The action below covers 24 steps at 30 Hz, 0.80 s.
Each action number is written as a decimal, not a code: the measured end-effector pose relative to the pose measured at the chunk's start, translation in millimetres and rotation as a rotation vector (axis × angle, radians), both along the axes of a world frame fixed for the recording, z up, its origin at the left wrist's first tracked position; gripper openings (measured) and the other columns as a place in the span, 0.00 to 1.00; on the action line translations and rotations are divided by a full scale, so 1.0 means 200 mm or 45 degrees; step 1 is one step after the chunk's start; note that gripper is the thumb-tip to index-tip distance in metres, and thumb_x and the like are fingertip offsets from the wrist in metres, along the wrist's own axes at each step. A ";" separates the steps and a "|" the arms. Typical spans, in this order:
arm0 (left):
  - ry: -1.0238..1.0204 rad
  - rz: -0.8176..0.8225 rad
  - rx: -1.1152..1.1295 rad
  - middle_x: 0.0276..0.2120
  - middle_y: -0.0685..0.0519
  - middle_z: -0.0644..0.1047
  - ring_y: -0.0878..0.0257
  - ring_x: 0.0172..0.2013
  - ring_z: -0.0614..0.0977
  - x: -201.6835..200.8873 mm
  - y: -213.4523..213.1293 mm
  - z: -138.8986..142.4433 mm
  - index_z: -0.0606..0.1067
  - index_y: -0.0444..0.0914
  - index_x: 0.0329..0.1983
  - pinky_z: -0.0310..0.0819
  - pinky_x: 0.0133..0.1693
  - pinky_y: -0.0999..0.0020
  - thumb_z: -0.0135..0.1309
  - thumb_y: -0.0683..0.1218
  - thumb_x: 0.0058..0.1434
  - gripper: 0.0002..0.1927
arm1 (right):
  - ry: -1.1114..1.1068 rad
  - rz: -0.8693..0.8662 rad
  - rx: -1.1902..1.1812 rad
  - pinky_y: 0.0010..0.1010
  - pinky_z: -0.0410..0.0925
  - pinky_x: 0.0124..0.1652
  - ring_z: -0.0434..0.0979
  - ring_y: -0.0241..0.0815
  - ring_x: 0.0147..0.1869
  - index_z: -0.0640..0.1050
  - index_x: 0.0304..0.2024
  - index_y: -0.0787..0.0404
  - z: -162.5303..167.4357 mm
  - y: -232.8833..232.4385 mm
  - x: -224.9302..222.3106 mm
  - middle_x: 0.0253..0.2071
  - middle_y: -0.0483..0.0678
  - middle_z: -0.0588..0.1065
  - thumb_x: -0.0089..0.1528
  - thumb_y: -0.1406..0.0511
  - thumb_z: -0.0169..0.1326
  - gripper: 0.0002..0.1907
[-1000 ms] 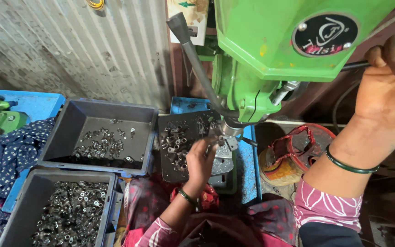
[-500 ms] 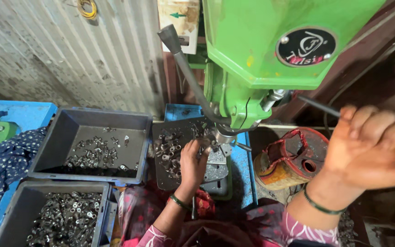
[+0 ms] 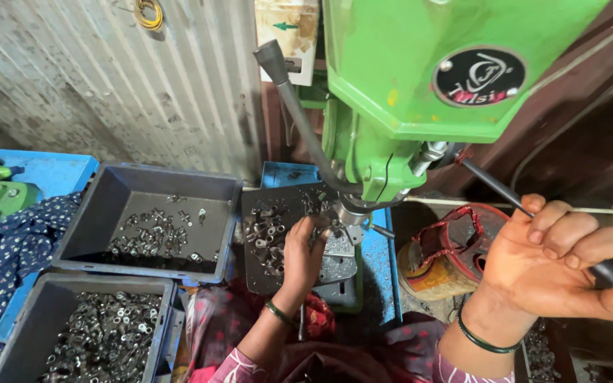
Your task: The person operates a green drill press to drill holes in small metal parts. They pick up each part from a tray, position it under the drill bit, and activate the machine by pulling down the lever. The processed parts are placed back into the tray.
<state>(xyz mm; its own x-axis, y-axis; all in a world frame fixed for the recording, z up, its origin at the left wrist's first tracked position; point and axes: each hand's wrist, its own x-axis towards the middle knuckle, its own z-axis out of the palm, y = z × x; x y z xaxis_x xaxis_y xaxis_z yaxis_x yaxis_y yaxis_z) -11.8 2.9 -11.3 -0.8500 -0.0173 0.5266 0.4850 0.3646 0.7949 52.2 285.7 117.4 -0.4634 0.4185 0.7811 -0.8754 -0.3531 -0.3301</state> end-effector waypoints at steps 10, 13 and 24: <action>-0.152 0.033 -0.041 0.38 0.42 0.79 0.42 0.42 0.79 0.02 -0.01 0.05 0.75 0.34 0.43 0.72 0.42 0.52 0.56 0.46 0.64 0.10 | 0.047 -0.051 0.150 0.28 0.60 0.38 0.54 0.36 0.26 0.57 0.31 0.54 0.04 0.08 -0.05 0.23 0.42 0.56 0.66 0.38 0.40 0.29; -0.226 0.086 -0.022 0.32 0.40 0.78 0.41 0.35 0.80 0.02 0.03 0.04 0.76 0.34 0.43 0.72 0.35 0.51 0.52 0.48 0.65 0.12 | 0.022 0.047 0.169 0.24 0.54 0.33 0.48 0.34 0.27 0.55 0.30 0.53 0.21 0.14 -0.17 0.25 0.41 0.51 0.70 0.47 0.42 0.23; -0.453 0.064 0.124 0.26 0.44 0.81 0.52 0.26 0.84 0.00 -0.03 -0.02 0.81 0.38 0.43 0.76 0.32 0.61 0.58 0.48 0.62 0.10 | -0.244 0.404 0.125 0.23 0.46 0.32 0.48 0.32 0.26 0.56 0.28 0.52 0.60 0.28 -0.56 0.21 0.36 0.53 0.79 0.60 0.38 0.22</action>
